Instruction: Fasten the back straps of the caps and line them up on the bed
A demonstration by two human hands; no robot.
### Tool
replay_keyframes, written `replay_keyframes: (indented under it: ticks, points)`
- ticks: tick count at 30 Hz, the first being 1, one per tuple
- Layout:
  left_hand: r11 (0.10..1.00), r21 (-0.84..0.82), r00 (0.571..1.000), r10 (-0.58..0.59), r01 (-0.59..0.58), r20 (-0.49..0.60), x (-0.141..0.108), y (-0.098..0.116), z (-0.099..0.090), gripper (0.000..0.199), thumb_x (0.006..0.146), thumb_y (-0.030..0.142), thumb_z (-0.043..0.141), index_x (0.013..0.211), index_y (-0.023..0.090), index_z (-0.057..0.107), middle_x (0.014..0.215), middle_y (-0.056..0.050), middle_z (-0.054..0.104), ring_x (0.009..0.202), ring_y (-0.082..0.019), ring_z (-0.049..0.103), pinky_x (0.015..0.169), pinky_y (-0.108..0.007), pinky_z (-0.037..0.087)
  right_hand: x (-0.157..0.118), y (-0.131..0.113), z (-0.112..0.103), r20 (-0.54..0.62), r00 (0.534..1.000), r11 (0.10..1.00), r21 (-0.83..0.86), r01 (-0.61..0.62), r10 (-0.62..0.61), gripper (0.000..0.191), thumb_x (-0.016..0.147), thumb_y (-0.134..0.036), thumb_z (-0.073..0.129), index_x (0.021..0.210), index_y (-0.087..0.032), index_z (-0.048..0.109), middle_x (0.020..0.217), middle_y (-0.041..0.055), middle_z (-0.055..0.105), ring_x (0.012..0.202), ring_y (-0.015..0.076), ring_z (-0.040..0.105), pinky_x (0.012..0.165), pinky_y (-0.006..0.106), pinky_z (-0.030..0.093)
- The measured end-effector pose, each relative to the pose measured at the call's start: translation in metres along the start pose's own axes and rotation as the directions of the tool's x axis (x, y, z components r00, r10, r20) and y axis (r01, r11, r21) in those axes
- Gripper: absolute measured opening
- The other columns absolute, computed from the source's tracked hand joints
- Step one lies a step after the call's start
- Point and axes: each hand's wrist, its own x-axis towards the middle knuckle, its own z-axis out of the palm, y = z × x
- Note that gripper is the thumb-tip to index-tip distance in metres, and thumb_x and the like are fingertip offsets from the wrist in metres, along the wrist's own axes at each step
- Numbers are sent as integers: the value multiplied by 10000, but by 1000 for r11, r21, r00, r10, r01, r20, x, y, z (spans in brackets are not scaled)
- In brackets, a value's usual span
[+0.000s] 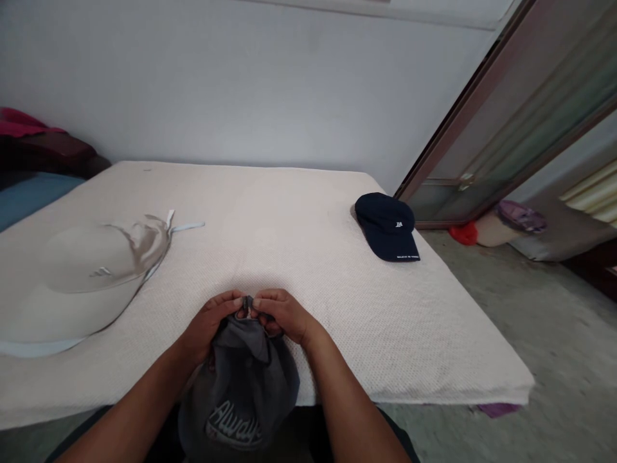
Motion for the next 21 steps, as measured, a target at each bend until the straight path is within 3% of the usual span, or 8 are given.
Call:
replay_keyframes:
  ticks: [5,11,16,21]
  points:
    - [999,41,999,-7,6,34,-1,2,1,133,775,226,623,679,137,605,643,-11,618,580,-101,555,585,-209,423,-3,-3,-1,16,999,999,-29,-37,37,227,789,-343,602,684,-148,555,486,-67,416,362,25,291,345,161,170]
    - [995,47,990,-93,88,110,-4,3,-3,148,746,231,653,648,138,593,586,5,574,530,-84,509,530,-188,378,-7,-5,-4,128,991,992,-122,-22,38,256,779,-382,632,723,-138,577,497,-72,427,365,22,297,354,170,171]
    - [989,93,986,-121,111,112,-3,4,-6,190,750,246,650,618,131,575,565,11,540,489,-67,450,488,-179,329,-7,-4,-4,115,993,998,-65,-10,17,241,739,-357,680,743,-158,543,516,-76,460,383,25,320,377,172,190]
    - [988,10,977,-153,153,146,-4,3,-7,174,767,249,629,649,133,575,572,13,527,485,-71,446,488,-189,342,-7,-4,-2,98,995,1000,-16,11,-9,237,720,-342,698,787,-161,560,523,-68,484,410,37,371,402,171,233]
